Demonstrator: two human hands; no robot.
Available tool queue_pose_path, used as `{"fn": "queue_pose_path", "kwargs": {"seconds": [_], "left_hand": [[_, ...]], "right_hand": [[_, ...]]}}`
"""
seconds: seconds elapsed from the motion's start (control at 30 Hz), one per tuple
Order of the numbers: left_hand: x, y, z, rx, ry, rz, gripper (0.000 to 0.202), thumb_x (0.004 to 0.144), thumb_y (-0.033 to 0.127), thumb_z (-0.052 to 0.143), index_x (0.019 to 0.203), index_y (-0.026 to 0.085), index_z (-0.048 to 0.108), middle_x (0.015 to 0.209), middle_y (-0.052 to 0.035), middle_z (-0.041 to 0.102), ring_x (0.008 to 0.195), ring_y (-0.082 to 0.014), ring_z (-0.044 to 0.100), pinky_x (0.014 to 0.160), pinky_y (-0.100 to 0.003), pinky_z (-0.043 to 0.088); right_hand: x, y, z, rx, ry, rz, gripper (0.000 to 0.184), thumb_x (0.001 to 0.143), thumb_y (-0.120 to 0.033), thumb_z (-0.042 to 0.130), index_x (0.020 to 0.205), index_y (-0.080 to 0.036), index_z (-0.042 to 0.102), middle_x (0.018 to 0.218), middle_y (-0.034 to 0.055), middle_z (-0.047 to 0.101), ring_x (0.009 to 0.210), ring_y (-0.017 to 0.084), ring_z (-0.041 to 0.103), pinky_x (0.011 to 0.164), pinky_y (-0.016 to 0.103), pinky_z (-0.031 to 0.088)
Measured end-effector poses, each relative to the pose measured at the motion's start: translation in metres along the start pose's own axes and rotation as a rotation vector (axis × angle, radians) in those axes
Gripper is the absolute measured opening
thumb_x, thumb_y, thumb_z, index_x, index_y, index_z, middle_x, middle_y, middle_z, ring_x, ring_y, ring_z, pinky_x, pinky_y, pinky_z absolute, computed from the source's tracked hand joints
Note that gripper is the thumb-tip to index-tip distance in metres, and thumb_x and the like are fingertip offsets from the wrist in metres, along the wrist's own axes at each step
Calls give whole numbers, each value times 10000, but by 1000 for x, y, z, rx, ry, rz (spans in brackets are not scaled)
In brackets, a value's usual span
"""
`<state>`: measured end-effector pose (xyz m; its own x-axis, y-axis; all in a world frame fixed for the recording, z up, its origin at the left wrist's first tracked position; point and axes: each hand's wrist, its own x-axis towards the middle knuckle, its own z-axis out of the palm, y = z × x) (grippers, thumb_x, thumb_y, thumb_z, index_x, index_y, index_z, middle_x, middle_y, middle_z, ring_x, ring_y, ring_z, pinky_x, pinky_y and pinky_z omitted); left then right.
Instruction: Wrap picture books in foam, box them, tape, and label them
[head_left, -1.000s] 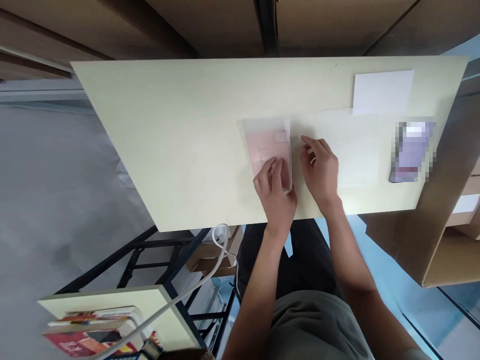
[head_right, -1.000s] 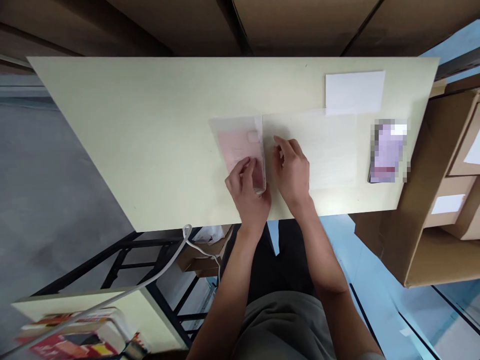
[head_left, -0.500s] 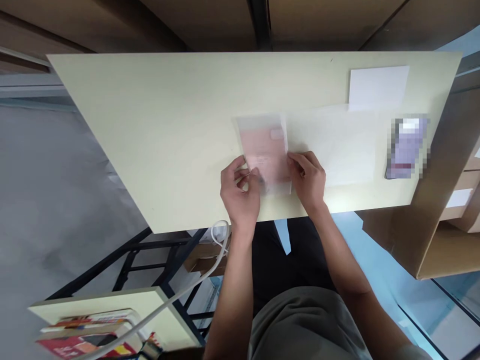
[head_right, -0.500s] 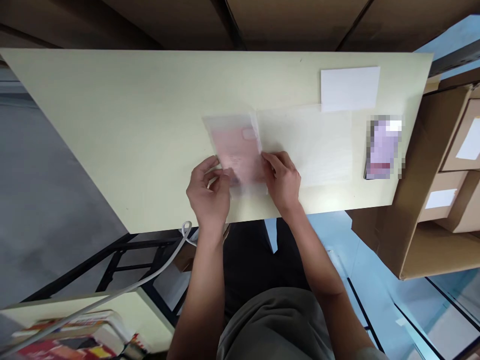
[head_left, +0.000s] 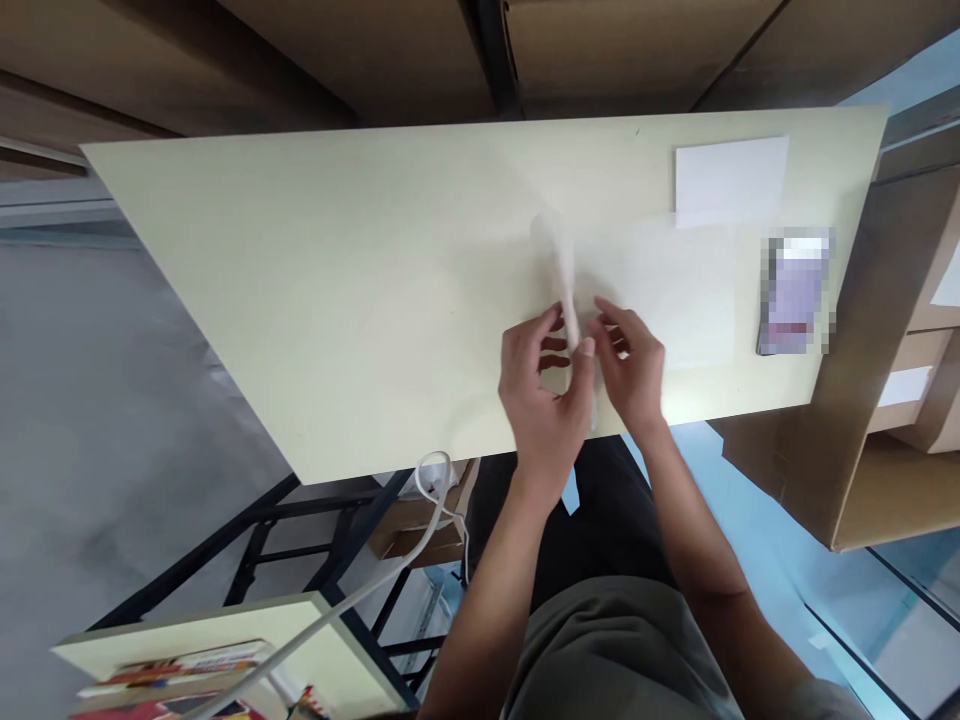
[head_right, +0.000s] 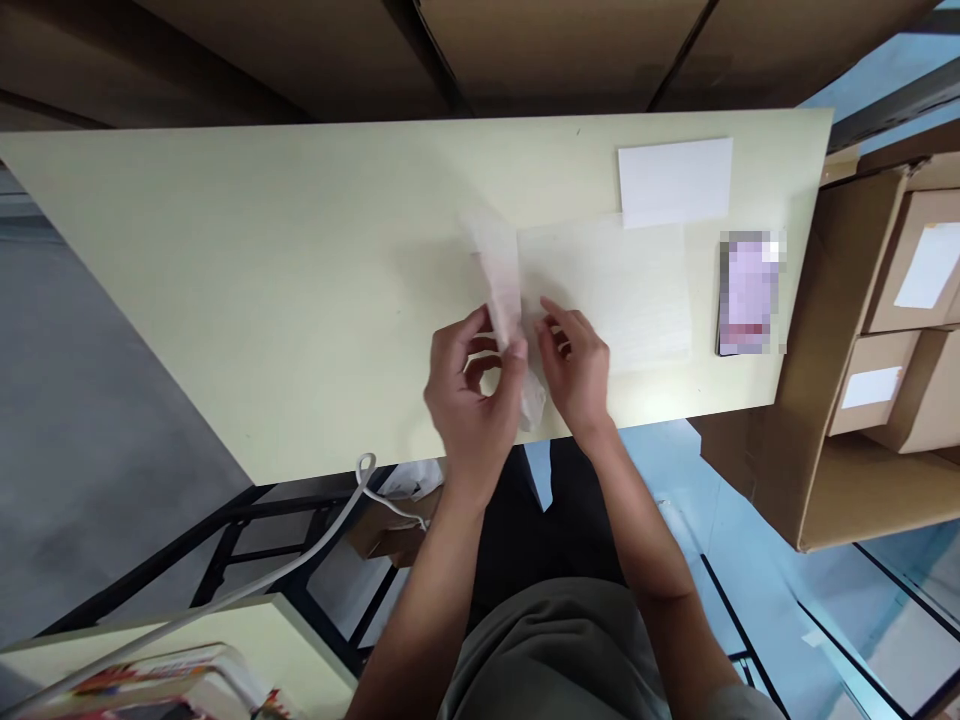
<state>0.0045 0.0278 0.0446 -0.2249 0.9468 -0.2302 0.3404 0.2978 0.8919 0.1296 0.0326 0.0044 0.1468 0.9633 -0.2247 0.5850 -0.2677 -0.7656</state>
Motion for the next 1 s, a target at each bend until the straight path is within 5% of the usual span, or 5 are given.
{"fn": "queue_pose_path", "kwargs": {"seconds": [0.27,0.43,0.63,0.9,1.0], "left_hand": [[6,-17,61,35,-142,137,425,1158,370,638,1572,282,604,1511,-145,665,1380,-281,708,1126,-453,652],[1,-28,32,69,-163,130,486,1141,427,666,1607,329,569,1637,-137,606,1561,-329,585,1243,-528,586],[3,-54,14,-101,-32,-154,457,1112,463,706,1540,320,632,1542,-110,688,1329,-254,740,1143,-435,649],[7,-43,-37,18,298,-132,376,1021,407,792,1354,242,733,1266,-74,782,1183,-244,778,1048,-409,670],[-1,-29,-50,95,285,-89,334,1037,359,768,1353,256,737,1277,-75,768,1149,-225,767,987,-373,670]], "right_hand": [[-4,5,-49,8,92,33,370,1181,-537,592,1347,-308,831,1269,97,823,1065,231,813,813,353,695],[-1,32,-42,-20,85,23,307,1166,-389,616,1365,-294,830,1293,103,786,1026,212,794,856,377,711],[-6,42,-23,-60,96,19,429,1144,-233,596,1515,-363,770,1246,99,721,1025,215,748,884,406,696],[-35,-10,56,-23,-212,-59,522,1169,-170,517,1654,-310,651,1339,114,711,1165,215,751,958,336,697],[-39,-26,80,-58,-292,-57,548,1160,-149,516,1680,-287,626,1314,122,719,1146,228,754,943,341,705]]}}
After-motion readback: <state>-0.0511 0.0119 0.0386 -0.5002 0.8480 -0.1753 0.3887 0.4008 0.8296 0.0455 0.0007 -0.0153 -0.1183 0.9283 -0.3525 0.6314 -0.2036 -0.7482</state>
